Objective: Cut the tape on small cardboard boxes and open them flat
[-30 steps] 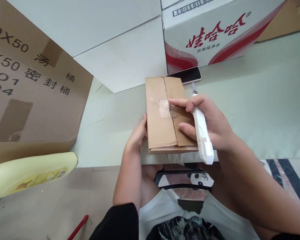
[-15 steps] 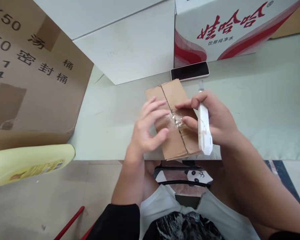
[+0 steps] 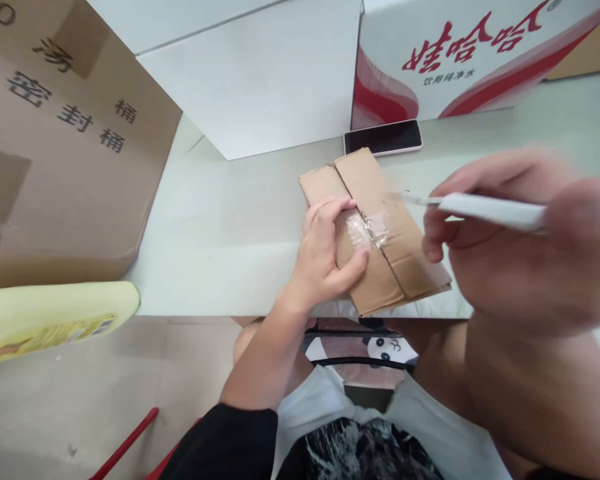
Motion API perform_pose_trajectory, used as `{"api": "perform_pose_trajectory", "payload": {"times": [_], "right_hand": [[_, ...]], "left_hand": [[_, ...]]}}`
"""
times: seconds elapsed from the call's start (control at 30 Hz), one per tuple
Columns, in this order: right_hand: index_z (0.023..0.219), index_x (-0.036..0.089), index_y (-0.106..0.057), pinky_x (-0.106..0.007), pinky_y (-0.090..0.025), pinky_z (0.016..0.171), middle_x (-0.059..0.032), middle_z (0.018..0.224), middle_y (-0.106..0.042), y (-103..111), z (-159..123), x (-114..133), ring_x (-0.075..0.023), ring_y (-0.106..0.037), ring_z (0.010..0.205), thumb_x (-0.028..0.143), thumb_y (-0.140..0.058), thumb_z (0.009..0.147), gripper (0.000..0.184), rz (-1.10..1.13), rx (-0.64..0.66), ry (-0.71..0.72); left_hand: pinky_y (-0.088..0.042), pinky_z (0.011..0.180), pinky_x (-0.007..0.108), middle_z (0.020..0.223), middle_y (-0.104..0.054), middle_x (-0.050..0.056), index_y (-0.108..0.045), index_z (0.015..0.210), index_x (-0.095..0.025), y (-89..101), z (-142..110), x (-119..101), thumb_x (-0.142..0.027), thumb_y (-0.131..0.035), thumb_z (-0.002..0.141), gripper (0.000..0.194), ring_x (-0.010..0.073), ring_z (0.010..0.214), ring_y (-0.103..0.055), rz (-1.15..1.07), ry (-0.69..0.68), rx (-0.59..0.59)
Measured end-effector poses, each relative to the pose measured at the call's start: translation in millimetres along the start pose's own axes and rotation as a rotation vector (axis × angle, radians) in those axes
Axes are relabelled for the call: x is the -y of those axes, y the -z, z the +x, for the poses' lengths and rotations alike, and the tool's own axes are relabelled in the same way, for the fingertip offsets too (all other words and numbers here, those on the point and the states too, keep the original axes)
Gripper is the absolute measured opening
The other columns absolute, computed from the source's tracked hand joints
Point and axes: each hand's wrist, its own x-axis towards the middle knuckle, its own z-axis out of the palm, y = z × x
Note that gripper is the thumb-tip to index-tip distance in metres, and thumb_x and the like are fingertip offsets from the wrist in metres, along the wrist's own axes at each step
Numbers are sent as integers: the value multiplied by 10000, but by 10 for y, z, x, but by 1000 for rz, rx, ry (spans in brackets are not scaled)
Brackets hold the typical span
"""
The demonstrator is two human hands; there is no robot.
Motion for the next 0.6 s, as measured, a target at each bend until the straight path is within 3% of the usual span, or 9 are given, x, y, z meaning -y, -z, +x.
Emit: {"api": "perform_pose_trajectory", "payload": {"times": [0.17,0.3,0.37,0.5,0.6], "right_hand": [[913,259,-698,-283,-447,416,5,662,-641,-10,23,-296,-127,-551,484,657,-636,922,403,-83,69,-40],[901,251,-707,-266,-462,482,27,679,-667,37,66,-329,-114,-577,525,399,-765,855,165,-324,61,-12],[913,249,-709,-274,-479,520,28,721,-698,47,66,-297,-125,-610,572,288,-774,802,134,-395,77,-3],[817,245,-645,-306,-496,538,18,723,-712,47,45,-277,-151,-625,583,224,-707,821,66,-393,73,-24],[693,246,-570,-303,-432,509,29,610,-637,37,36,-289,-140,-548,524,231,-670,855,190,-458,30,24]], "left_hand": [[-424,1160,520,1408,-579,128,-341,1516,-286,-22,-8,31,-467,-588,982,616,311,1362,-523,-21,-13,-8],[-423,1162,517,1412,-580,129,-333,1532,-293,-1,-11,62,-506,-579,984,638,316,1368,-521,-33,-10,11],[-420,1164,519,1425,-573,132,-317,1545,-291,5,-11,71,-521,-569,987,654,319,1370,-520,-32,-10,24],[-411,1174,518,1420,-581,130,-312,1549,-288,10,-12,91,-526,-592,972,684,315,1354,-527,-37,-11,27],[-403,1183,514,1420,-584,126,-320,1545,-292,13,-16,100,-527,-604,961,691,316,1369,-515,-45,-6,31]]}}
